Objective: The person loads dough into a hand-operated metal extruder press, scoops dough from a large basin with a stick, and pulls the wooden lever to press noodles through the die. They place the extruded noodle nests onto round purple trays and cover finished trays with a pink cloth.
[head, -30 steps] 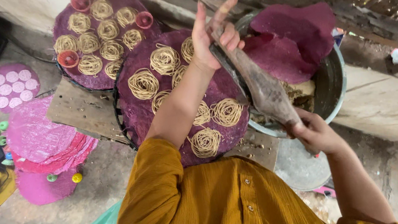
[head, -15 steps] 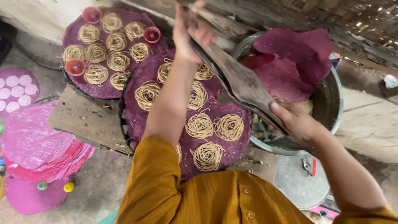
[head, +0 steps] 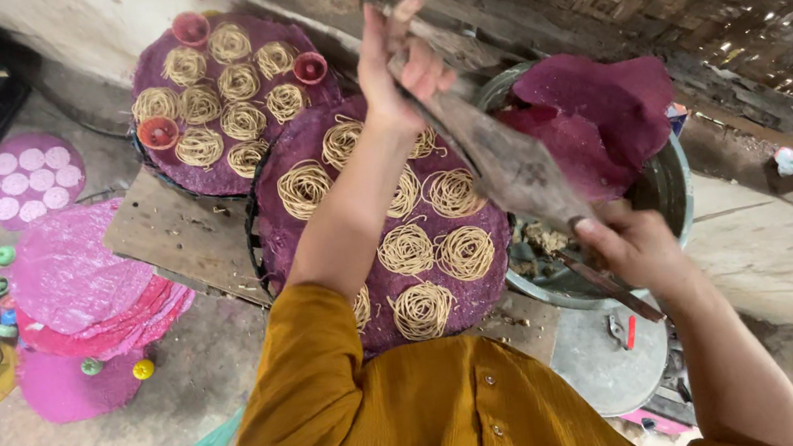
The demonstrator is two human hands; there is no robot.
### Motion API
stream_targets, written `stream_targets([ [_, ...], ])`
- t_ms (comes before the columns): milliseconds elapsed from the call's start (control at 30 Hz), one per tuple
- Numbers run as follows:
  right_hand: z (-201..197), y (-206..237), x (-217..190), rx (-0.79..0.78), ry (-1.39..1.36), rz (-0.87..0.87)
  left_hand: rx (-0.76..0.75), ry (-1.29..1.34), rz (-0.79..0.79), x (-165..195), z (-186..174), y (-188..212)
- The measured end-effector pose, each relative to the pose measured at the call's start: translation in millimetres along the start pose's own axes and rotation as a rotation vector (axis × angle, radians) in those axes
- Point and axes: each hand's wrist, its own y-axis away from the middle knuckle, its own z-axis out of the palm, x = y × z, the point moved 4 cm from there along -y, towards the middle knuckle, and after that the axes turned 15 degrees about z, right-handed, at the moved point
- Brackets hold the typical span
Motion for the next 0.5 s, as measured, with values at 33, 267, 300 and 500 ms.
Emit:
stream_targets([
  [33,-5,0,-6,0.055,0.043,-0.080,0.005,0.002,0.009,-2,0,-4],
  [267,26,-10,-20,0.037,0.027,-0.096,0.019,-0.163,0.089,33,-7,-22],
  [300,31,-8,-17,-0.004,0.002,-0.073,0.021,-0.139,0.076,34,-8,-14],
  [500,28,10,8,0.028,0.060,-0.116,-0.103,0.039,0.006,9,-4,24],
])
